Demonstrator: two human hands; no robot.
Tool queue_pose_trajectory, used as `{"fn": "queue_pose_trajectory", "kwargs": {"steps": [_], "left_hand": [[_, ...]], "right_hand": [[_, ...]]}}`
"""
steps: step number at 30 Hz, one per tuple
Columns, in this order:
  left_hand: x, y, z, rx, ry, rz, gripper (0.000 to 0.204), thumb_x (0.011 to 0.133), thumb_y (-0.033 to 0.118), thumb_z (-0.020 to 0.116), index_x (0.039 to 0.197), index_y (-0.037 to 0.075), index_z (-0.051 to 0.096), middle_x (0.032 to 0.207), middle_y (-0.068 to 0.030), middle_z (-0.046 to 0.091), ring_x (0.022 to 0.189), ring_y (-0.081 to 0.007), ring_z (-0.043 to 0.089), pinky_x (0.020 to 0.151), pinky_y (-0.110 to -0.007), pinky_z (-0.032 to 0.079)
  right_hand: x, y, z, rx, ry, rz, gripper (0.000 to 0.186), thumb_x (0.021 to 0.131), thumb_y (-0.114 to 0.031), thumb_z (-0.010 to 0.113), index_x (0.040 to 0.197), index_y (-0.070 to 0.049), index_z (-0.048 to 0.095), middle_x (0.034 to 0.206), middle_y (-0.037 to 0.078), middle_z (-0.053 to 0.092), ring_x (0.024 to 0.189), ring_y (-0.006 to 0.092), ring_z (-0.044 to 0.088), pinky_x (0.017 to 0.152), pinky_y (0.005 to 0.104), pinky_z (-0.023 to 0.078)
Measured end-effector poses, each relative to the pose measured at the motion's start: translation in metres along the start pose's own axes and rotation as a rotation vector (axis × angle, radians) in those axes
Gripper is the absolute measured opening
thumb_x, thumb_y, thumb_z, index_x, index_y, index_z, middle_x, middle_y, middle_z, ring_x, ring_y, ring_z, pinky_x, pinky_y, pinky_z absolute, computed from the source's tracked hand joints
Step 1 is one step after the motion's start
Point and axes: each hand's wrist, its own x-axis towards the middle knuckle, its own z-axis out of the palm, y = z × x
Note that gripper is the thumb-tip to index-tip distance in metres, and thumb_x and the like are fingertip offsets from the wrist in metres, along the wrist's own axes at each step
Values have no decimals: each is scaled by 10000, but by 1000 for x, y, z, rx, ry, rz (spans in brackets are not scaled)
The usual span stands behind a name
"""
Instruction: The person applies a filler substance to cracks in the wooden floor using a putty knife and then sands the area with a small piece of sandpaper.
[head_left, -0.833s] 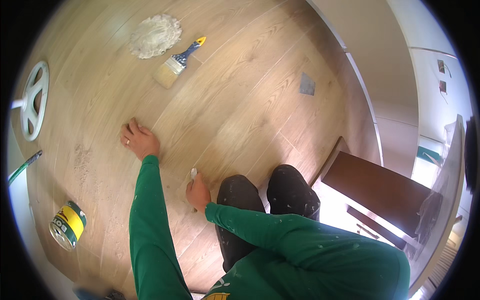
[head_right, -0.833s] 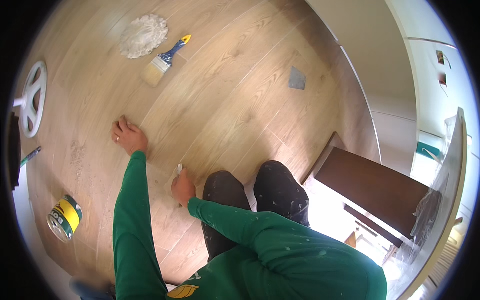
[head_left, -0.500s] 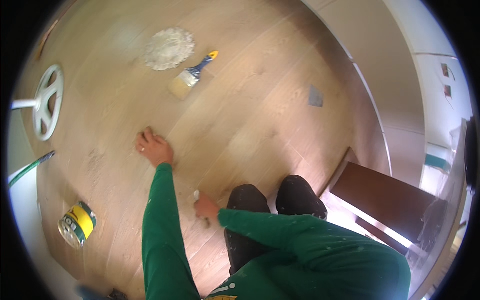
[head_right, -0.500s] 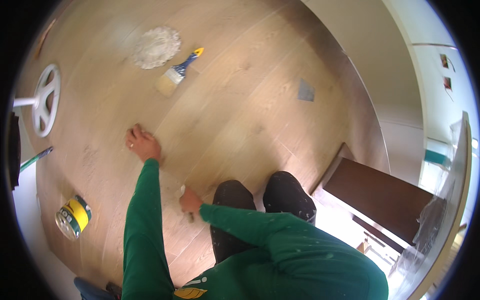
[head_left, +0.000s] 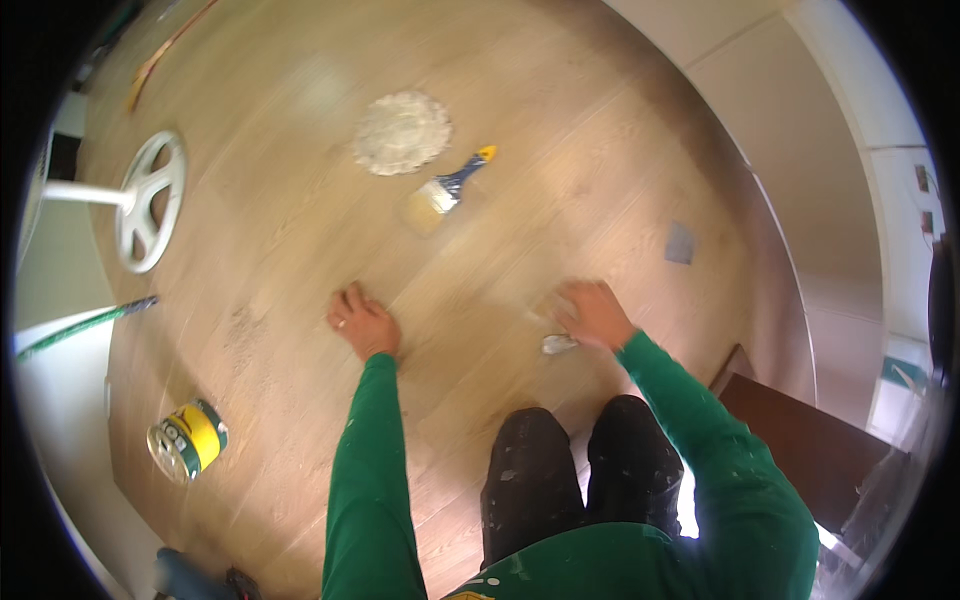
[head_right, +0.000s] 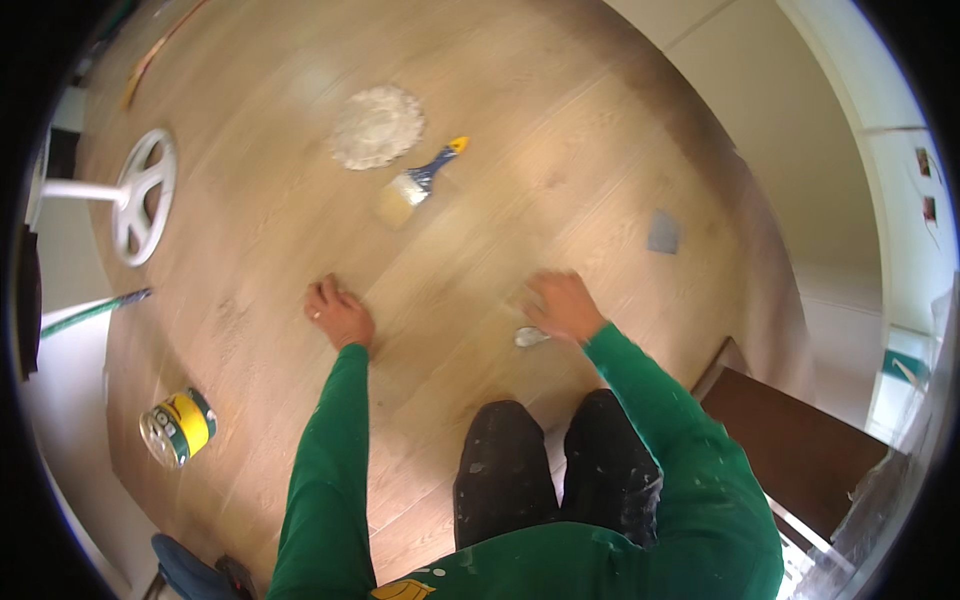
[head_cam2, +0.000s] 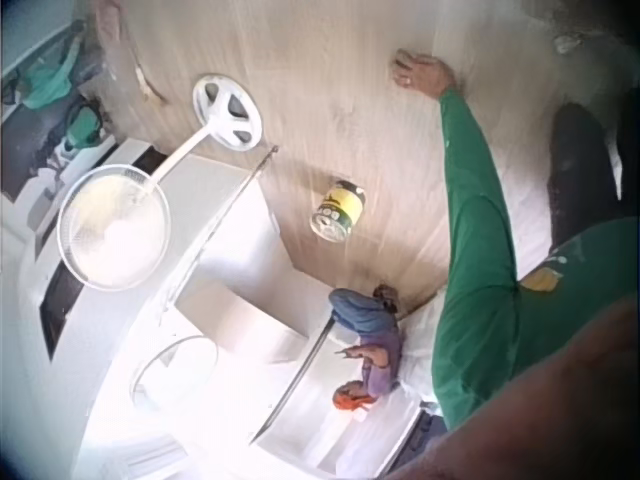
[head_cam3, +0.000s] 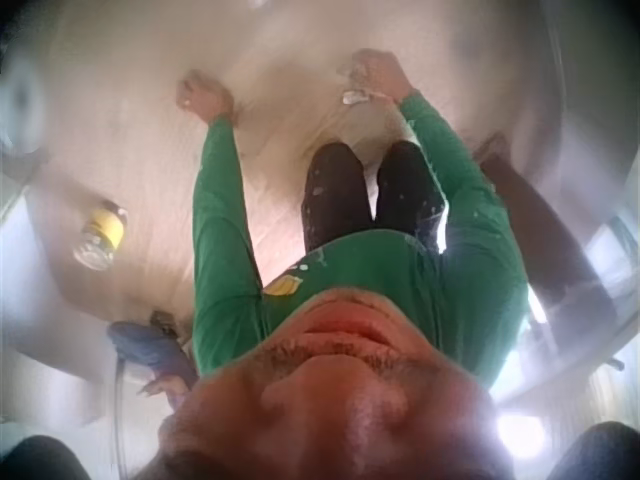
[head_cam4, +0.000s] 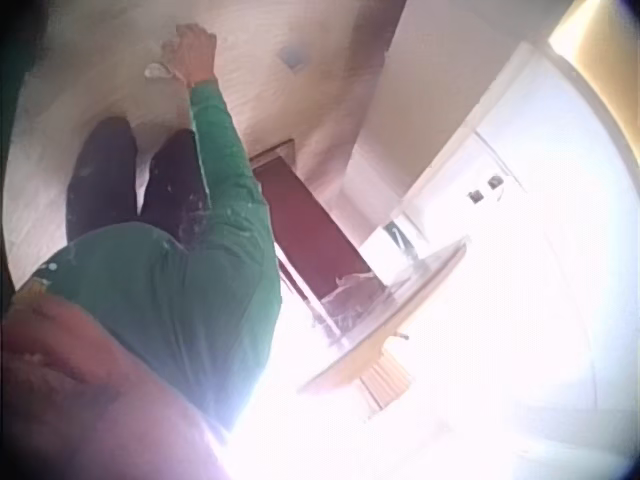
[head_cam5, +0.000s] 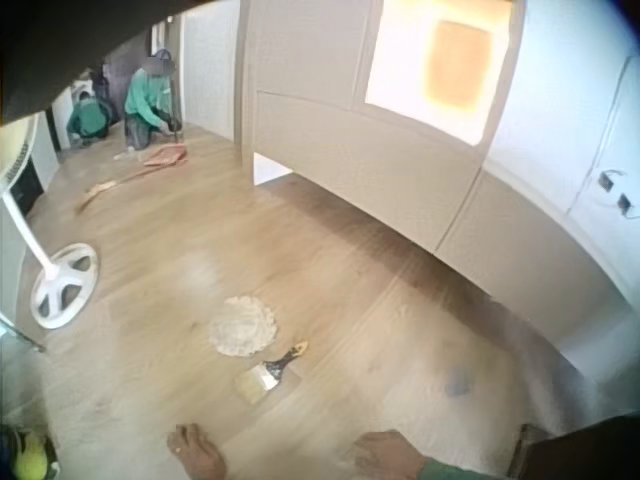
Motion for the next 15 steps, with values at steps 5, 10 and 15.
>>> {"fn": "queue_pose_trajectory", "kwargs": {"steps": [5, 10, 15], "left_hand": [[-2, 6, -4, -8, -18, -18, 389, 985, 133, 514, 1356, 24, 556, 1435, -247, 437, 1336, -448, 373, 1141, -562, 300], [-5, 23, 7, 13, -26, 17, 389, 1001, 151, 490, 1360, 26, 566, 1429, -249, 454, 1326, -436, 397, 1133, -548, 310], [-3, -4, 9, 61, 33, 23, 402, 1022, 178, 459, 1374, 20, 573, 1439, -239, 469, 1315, -439, 425, 1109, -554, 332]], "right_hand": [[208, -14, -26, -92, 333, -407, 419, 854, -35, 604, 1268, -80, 651, 1277, 130, 626, 1248, 314, 567, 1066, 464, 423], [286, 10, -18, -361, 192, -330, 316, 901, -115, 592, 1210, -112, 658, 1218, 92, 631, 1220, 273, 567, 1071, 555, 386], [267, 27, -39, -111, 104, -462, 227, 939, -149, 662, 1157, -88, 658, 1167, 108, 640, 1177, 283, 581, 1051, 449, 421]]}}
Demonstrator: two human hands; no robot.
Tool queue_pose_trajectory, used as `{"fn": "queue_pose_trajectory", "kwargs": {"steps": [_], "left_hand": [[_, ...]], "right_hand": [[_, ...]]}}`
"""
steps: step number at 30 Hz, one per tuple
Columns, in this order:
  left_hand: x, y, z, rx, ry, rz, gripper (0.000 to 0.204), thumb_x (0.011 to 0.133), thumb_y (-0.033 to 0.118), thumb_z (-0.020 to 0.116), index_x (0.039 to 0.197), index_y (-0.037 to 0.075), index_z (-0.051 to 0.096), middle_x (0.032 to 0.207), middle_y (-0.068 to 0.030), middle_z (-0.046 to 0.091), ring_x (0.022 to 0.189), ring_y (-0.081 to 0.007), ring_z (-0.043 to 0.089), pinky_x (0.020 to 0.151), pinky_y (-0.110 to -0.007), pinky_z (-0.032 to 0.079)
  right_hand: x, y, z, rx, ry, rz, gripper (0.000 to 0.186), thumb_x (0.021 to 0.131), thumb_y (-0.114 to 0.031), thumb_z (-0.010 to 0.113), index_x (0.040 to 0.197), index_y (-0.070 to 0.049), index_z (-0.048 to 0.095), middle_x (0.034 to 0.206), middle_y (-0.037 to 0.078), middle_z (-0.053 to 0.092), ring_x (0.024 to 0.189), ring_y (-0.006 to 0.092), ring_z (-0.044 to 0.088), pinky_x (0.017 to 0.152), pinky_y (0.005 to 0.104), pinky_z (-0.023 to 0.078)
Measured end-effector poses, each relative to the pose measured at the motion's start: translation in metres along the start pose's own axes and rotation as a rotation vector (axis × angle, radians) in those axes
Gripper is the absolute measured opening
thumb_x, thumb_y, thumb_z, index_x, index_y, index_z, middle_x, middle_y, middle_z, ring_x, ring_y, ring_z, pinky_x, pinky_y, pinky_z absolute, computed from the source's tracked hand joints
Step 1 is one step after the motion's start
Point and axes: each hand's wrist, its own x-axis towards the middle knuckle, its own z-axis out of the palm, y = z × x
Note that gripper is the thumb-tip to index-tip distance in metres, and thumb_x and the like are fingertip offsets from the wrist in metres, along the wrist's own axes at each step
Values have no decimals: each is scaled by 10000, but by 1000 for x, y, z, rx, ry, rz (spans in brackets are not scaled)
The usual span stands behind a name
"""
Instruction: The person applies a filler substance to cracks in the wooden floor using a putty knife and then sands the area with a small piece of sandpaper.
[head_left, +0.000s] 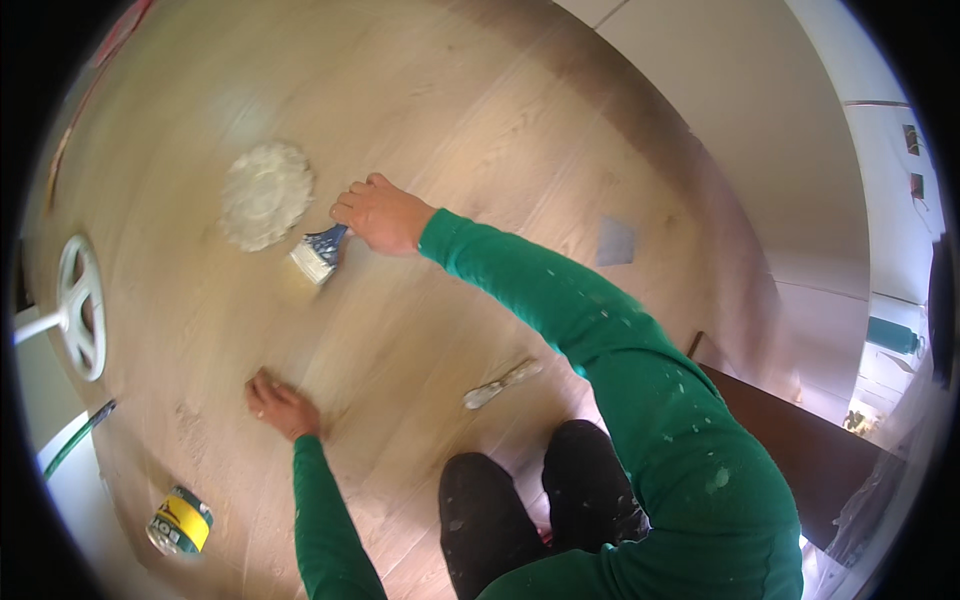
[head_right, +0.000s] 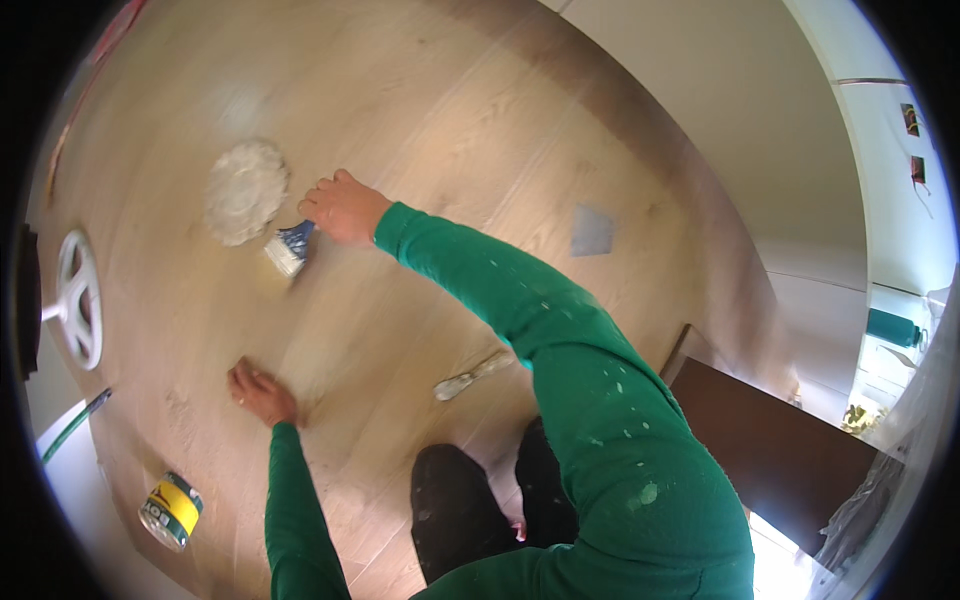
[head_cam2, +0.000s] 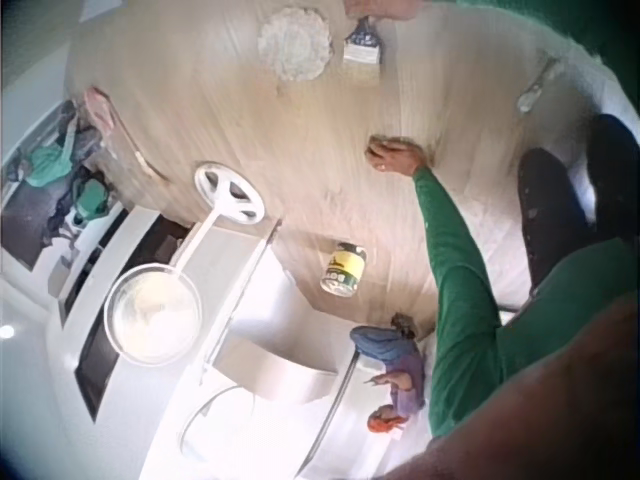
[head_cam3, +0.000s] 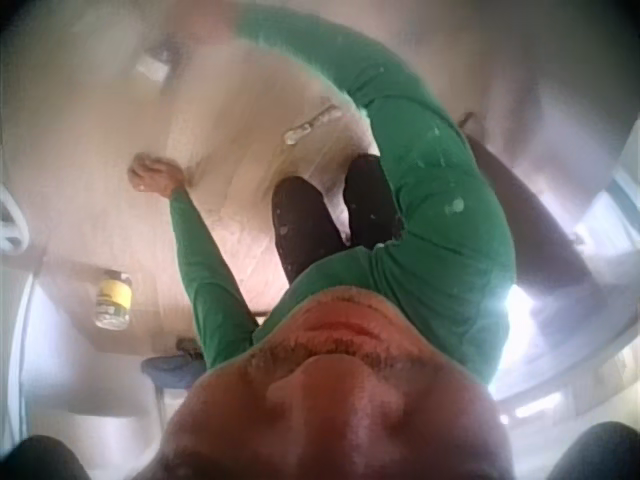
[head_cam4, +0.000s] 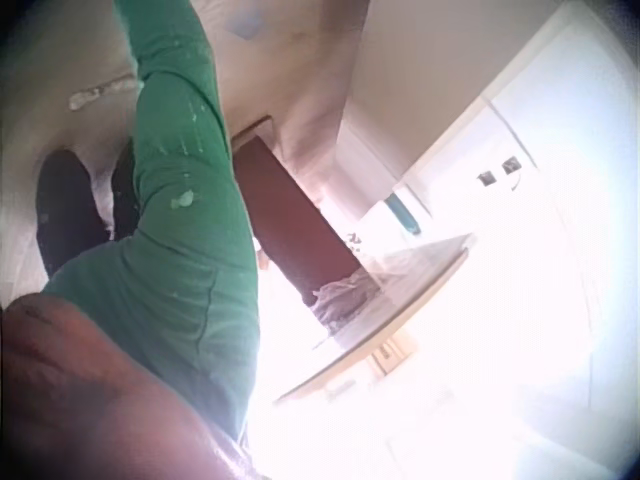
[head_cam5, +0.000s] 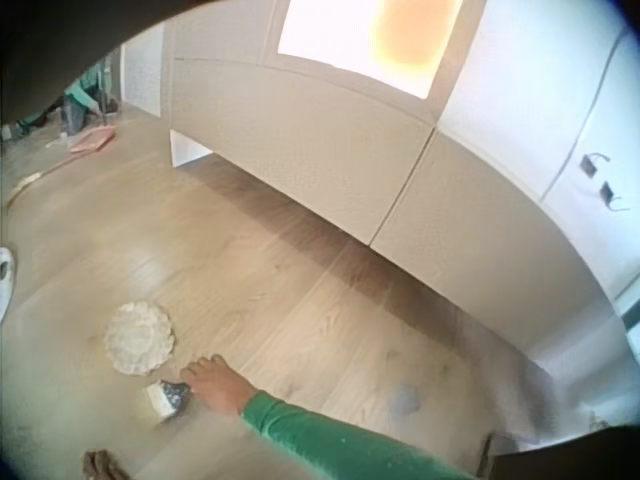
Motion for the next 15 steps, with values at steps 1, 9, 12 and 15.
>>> {"fn": "queue_pose_trajectory", "kwargs": {"steps": [1, 9, 12, 15], "left_hand": [[-3, -1, 0, -1, -11, -1, 406, 1024, 182, 454, 1376, 19, 574, 1443, -240, 471, 1316, -443, 428, 1107, -555, 335], [76, 136, 48, -239, 118, 272, 384, 1035, 216, 571, 1362, 16, 590, 1410, -218, 557, 1348, -391, 483, 1135, -526, 328], [154, 273, 95, -252, 90, 434, 413, 1031, 281, 569, 1422, 147, 571, 1488, -194, 510, 1407, -375, 434, 1170, -536, 278], [189, 313, 136, -161, 150, 325, 454, 1056, 357, 509, 1466, 164, 530, 1534, -189, 464, 1437, -368, 405, 1199, -540, 245]], "right_hand": [[-24, 12, -11, 83, 112, 16, 258, 941, -152, 668, 1189, -79, 653, 1182, 121, 649, 1166, 302, 597, 1034, 445, 446], [-240, 178, -112, 170, 553, 1161, 401, 972, -184, 647, 1343, -33, 631, 1186, 272, 698, 1110, 374, 700, 957, 381, 536], [-310, 310, -111, -406, 744, 1013, 444, 966, -325, 621, 1299, -34, 657, 1152, 294, 697, 1068, 421, 689, 935, 463, 542], [-315, 395, -124, -630, 679, 1104, 439, 969, -387, 546, 1265, -108, 709, 1142, 231, 729, 1118, 434, 672, 990, 514, 517]]}}
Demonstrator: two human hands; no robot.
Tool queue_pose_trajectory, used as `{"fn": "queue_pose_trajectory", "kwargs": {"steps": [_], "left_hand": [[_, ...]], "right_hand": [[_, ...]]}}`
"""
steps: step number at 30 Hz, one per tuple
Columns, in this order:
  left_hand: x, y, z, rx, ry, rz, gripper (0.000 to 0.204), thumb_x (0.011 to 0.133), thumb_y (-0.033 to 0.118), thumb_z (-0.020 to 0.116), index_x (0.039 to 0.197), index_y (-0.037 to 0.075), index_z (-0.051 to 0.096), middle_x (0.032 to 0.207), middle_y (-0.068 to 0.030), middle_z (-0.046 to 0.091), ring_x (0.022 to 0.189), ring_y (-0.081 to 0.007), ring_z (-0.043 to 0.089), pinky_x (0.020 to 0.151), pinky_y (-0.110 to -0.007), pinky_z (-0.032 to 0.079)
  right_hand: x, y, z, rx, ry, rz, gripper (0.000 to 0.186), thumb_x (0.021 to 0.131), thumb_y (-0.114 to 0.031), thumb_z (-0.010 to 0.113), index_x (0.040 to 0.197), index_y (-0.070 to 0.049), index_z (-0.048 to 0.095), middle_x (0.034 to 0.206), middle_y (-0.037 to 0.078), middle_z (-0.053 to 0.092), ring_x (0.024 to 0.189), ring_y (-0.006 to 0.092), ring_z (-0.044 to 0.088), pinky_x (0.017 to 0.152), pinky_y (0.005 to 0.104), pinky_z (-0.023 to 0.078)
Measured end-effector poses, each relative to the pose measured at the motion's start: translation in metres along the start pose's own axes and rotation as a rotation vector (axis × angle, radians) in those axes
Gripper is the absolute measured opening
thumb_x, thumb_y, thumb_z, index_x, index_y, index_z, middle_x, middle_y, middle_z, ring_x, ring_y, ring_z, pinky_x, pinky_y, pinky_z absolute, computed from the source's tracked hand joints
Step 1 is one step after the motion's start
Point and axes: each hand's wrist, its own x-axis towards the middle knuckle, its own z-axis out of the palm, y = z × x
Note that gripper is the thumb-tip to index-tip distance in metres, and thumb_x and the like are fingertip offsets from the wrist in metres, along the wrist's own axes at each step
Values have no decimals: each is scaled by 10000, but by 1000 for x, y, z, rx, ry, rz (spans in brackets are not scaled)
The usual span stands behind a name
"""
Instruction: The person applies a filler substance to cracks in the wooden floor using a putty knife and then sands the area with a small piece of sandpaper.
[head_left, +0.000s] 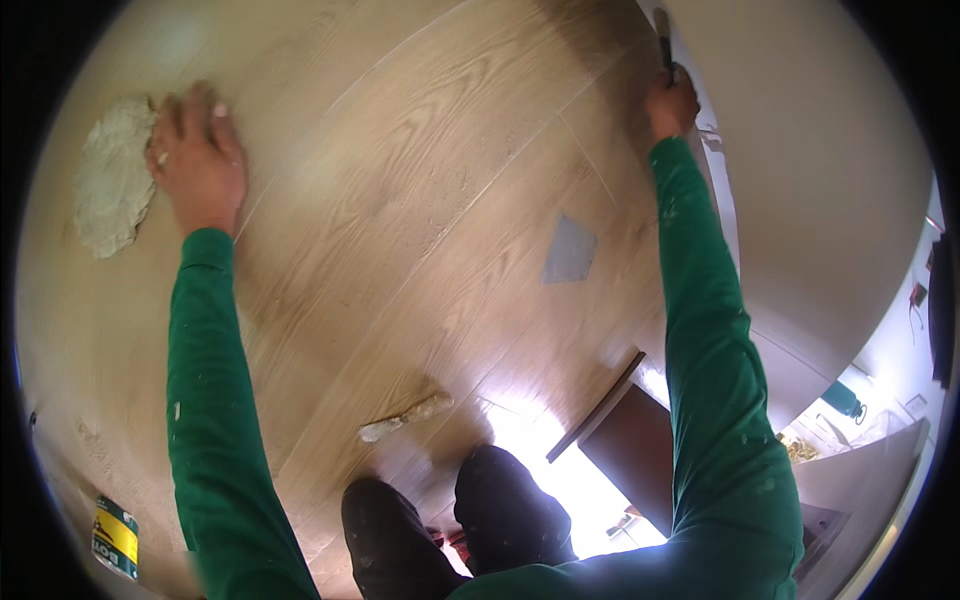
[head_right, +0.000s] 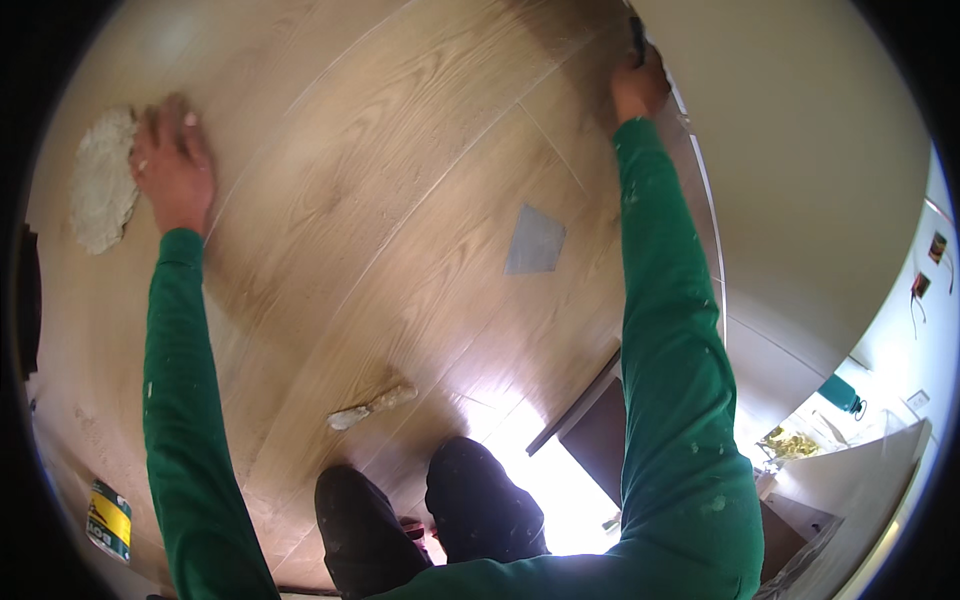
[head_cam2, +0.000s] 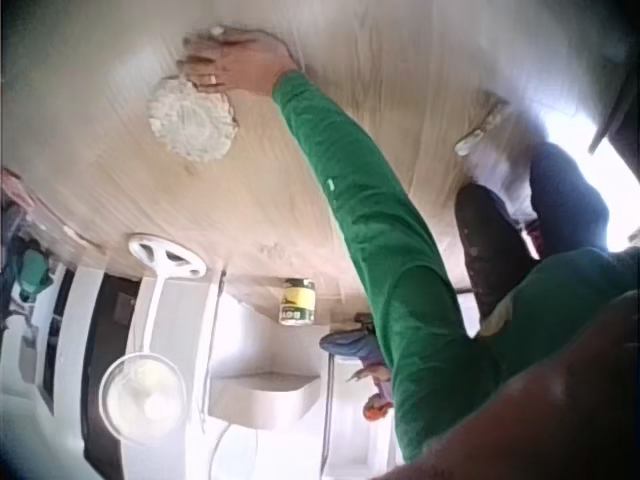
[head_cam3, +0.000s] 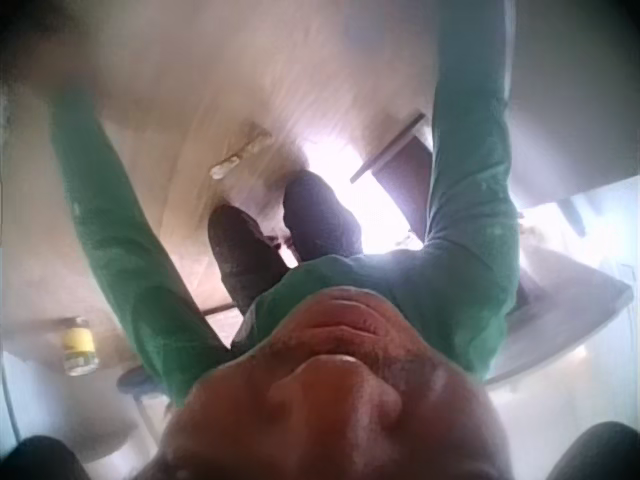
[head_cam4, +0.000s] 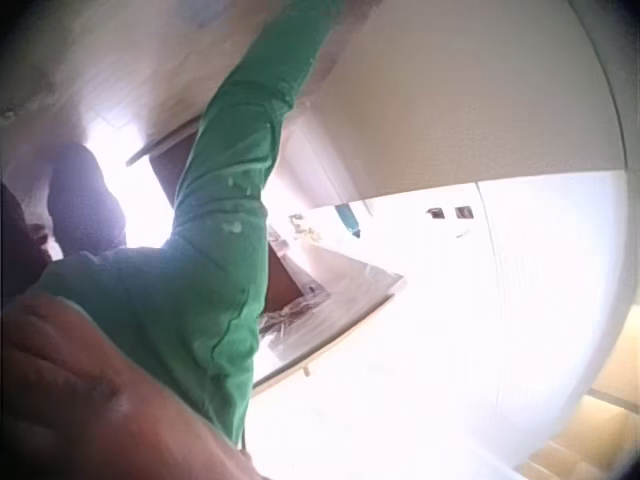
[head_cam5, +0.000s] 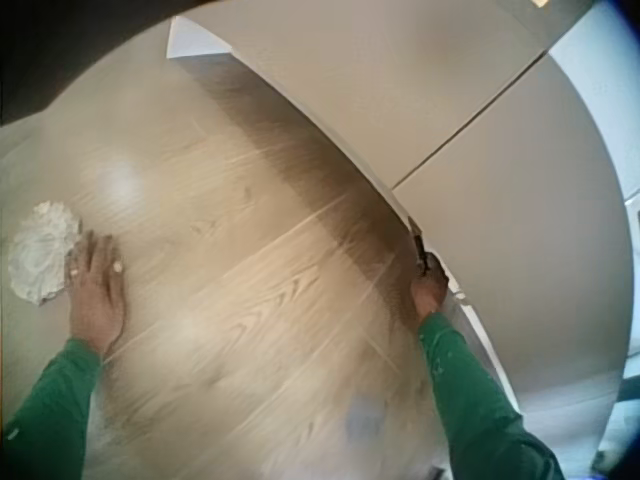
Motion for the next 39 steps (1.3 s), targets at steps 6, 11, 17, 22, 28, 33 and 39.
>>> {"fn": "queue_pose_trajectory", "kwargs": {"steps": [6, 11, 17, 22, 28, 33, 39], "left_hand": [[1, 6, 11, 29, -64, -32, 492, 1081, 406, 439, 1478, 128, 522, 1536, -205, 464, 1448, -367, 396, 1216, -515, 216], [5, 3, -1, 27, -88, -38, 484, 1081, 378, 438, 1478, 113, 517, 1531, -205, 467, 1434, -362, 406, 1216, -513, 205], [9, 23, 8, -24, -136, -48, 454, 1079, 360, 432, 1464, 137, 524, 1538, -184, 452, 1452, -352, 377, 1226, -536, 168], [8, 4, -11, 41, -198, -110, 445, 1074, 359, 429, 1451, 146, 532, 1559, -167, 424, 1473, -344, 346, 1237, -545, 138], [17, 26, 7, -30, -195, -87, 441, 1072, 358, 421, 1450, 157, 529, 1573, -156, 410, 1485, -345, 323, 1241, -542, 120], [9, 9, -5, 21, -225, -100, 441, 1071, 365, 420, 1446, 164, 532, 1585, -147, 394, 1488, -342, 314, 1242, -543, 118], [8, 3, -8, 57, -225, -93, 452, 1063, 368, 432, 1455, 166, 527, 1584, -155, 391, 1481, -352, 322, 1237, -543, 135]], "right_hand": [[32, 16, 13, -198, -301, 105, 450, 942, -397, 540, 1276, -153, 719, 1169, 208, 728, 1132, 434, 663, 1003, 503, 516], [1, 26, -2, -155, -53, -98, 399, 977, -355, 548, 1249, -114, 712, 1143, 212, 730, 1095, 439, 671, 955, 507, 534], [-5, 30, 11, -189, -174, -163, 368, 998, -322, 583, 1235, -63, 698, 1161, 260, 702, 1055, 448, 675, 912, 503, 541], [-91, -77, -134, 213, -440, 78, 382, 971, -204, 618, 1292, -2, 666, 1167, 292, 694, 1119, 448, 660, 992, 498, 507], [4, 17, -26, -103, -198, 3, 462, 982, -245, 605, 1360, 20, 598, 1230, 301, 669, 1172, 485, 628, 993, 469, 518], [-85, -61, -96, 79, -621, 168, 433, 942, -175, 635, 1330, 16, 611, 1201, 293, 684, 1149, 472, 647, 979, 462, 525], [-99, -62, -170, 272, -403, 16, 419, 925, -144, 671, 1311, 14, 629, 1104, 295, 699, 1035, 426, 699, 884, 423, 545]]}}
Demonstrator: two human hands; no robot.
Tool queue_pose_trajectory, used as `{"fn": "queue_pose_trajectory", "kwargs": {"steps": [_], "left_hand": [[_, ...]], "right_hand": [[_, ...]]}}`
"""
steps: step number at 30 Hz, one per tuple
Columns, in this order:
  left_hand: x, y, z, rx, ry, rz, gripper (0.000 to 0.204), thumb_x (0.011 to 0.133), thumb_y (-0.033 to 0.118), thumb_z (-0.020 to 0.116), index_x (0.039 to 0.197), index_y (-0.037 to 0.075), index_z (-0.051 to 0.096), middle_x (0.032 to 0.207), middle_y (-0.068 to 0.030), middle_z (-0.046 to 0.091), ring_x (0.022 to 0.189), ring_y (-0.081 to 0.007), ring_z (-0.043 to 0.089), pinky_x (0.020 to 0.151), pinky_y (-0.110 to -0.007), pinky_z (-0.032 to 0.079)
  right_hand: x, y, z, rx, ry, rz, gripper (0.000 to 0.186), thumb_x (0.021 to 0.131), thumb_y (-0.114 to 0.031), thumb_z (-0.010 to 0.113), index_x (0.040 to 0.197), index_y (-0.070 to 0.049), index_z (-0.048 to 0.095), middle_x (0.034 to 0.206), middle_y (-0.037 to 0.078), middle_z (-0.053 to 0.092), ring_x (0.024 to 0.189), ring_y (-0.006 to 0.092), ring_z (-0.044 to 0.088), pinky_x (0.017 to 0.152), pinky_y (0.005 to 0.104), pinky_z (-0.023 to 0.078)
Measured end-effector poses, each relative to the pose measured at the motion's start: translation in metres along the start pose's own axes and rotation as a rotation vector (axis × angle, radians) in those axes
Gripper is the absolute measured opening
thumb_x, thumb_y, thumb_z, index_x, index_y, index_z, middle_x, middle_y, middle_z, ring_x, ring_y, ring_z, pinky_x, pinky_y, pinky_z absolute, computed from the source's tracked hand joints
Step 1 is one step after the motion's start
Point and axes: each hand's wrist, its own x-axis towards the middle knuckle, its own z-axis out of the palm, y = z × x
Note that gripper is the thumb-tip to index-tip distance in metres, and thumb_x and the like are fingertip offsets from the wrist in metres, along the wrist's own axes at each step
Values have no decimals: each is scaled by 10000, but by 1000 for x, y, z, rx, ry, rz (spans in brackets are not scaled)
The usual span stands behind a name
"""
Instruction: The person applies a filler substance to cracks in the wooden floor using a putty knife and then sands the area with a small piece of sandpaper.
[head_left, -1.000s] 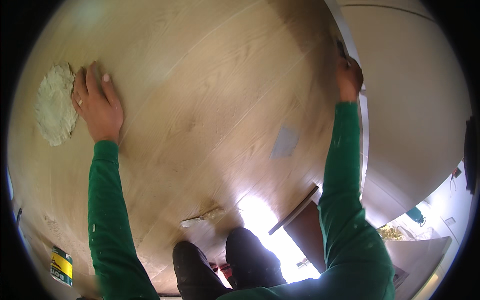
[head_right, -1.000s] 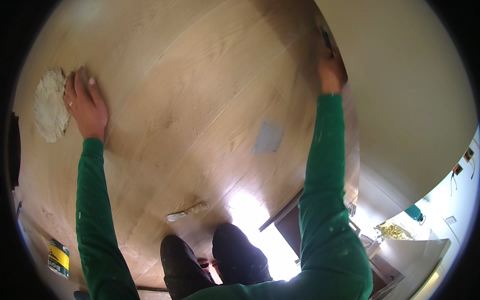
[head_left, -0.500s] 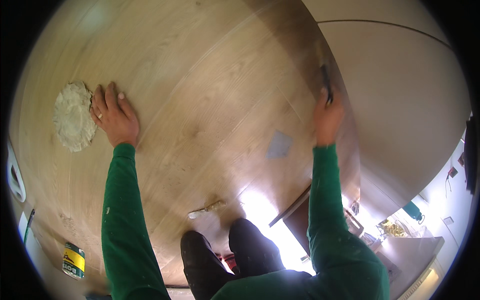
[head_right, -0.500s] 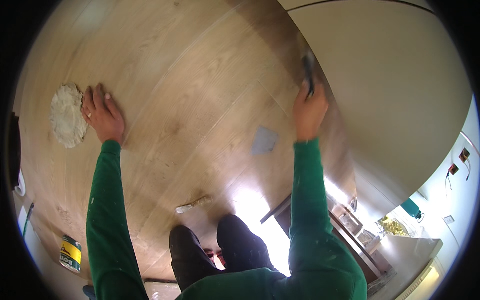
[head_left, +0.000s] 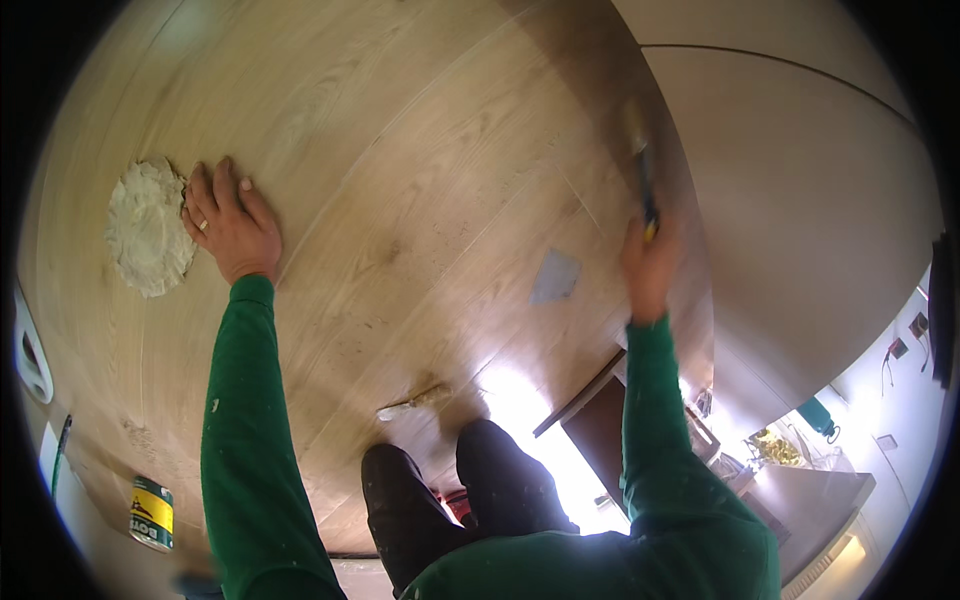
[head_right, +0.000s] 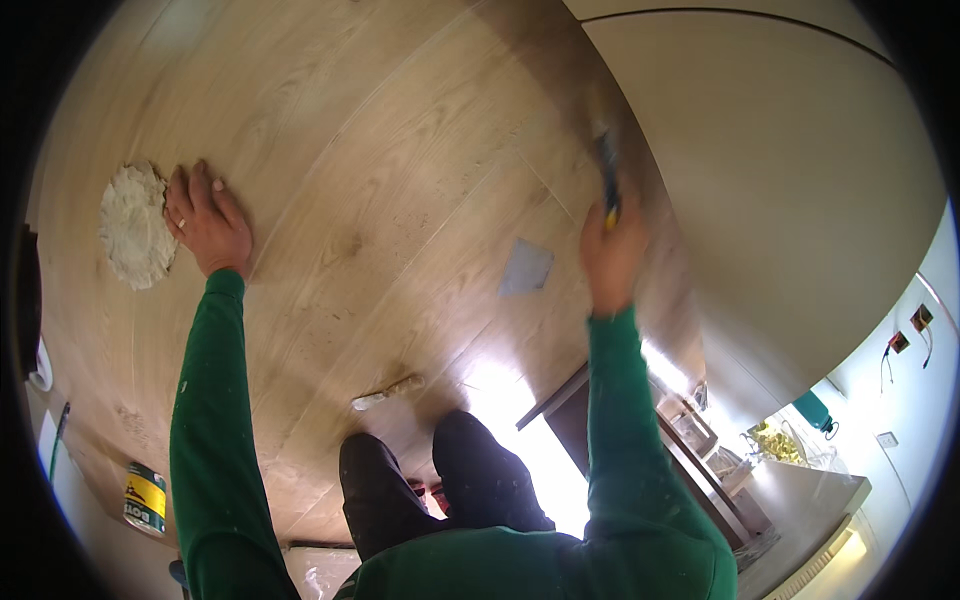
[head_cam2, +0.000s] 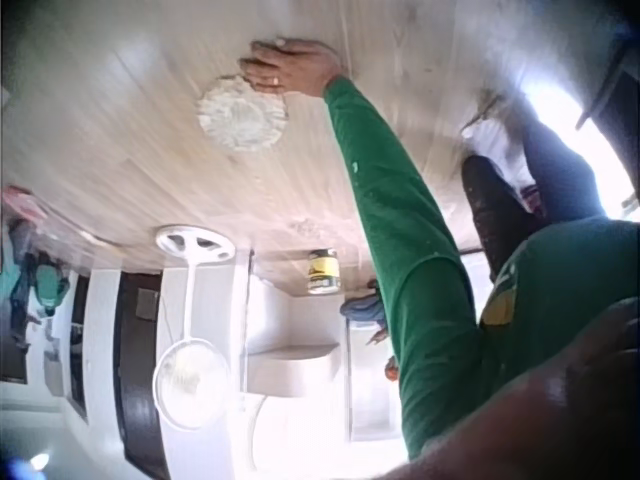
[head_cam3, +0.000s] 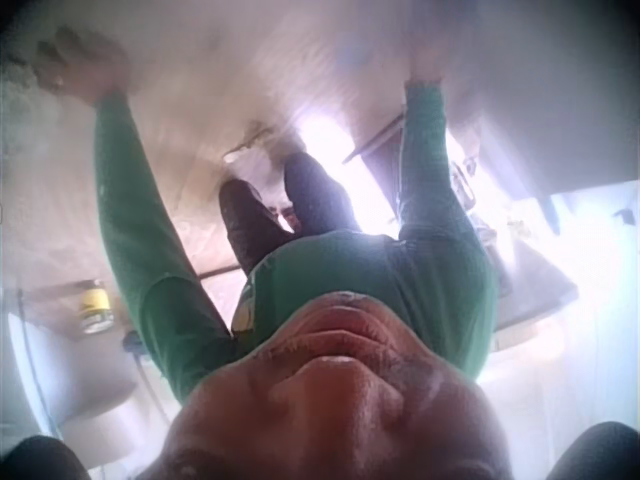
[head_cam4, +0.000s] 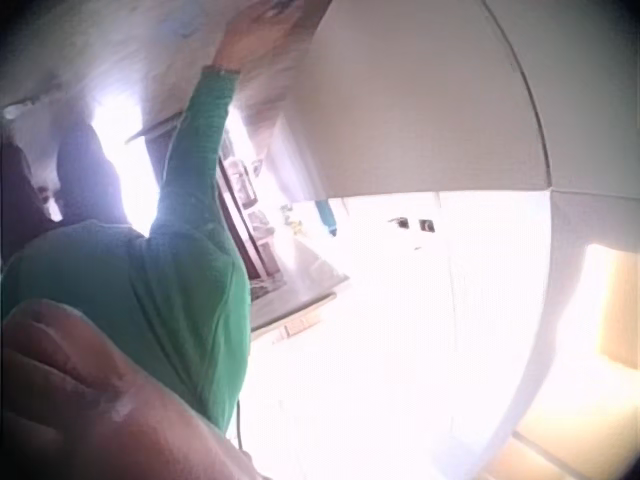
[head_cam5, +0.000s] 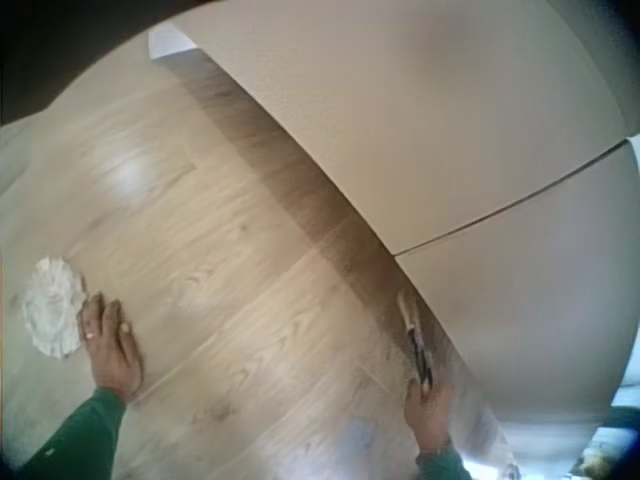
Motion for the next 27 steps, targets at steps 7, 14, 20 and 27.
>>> {"fn": "queue_pose_trajectory", "kwargs": {"steps": [7, 14, 20, 27], "left_hand": [[12, 20, 5, -41, 4, 14, 460, 1063, 353, 435, 1463, 146, 529, 1573, -166, 413, 1477, -350, 328, 1234, -537, 136], [1, 3, 0, 5, -36, -9, 463, 1064, 353, 417, 1475, 157, 501, 1590, -162, 376, 1489, -349, 311, 1238, -554, 124], [13, 22, 4, -44, -37, -4, 451, 1061, 347, 423, 1462, 157, 504, 1596, -164, 367, 1494, -348, 307, 1236, -555, 123], [1, 2, -2, 13, -47, -35, 460, 1063, 352, 428, 1468, 154, 518, 1589, -161, 393, 1482, -358, 325, 1233, -537, 126]], "right_hand": [[46, 17, 44, -124, -194, 154, 511, 894, -104, 694, 1374, 31, 584, 1271, 293, 647, 1142, 445, 648, 984, 444, 519], [-45, -45, -39, 135, -384, 43, 486, 931, -83, 632, 1393, 43, 551, 1260, 314, 643, 1190, 434, 640, 1016, 452, 503], [151, 27, 86, -212, -81, 68, 490, 967, -85, 591, 1432, 33, 494, 1209, 285, 661, 1113, 430, 665, 971, 469, 545], [-27, -52, 36, -57, -458, -264, 560, 935, -53, 591, 1472, 34, 457, 1379, 309, 540, 1239, 453, 569, 1038, 506, 491]]}}
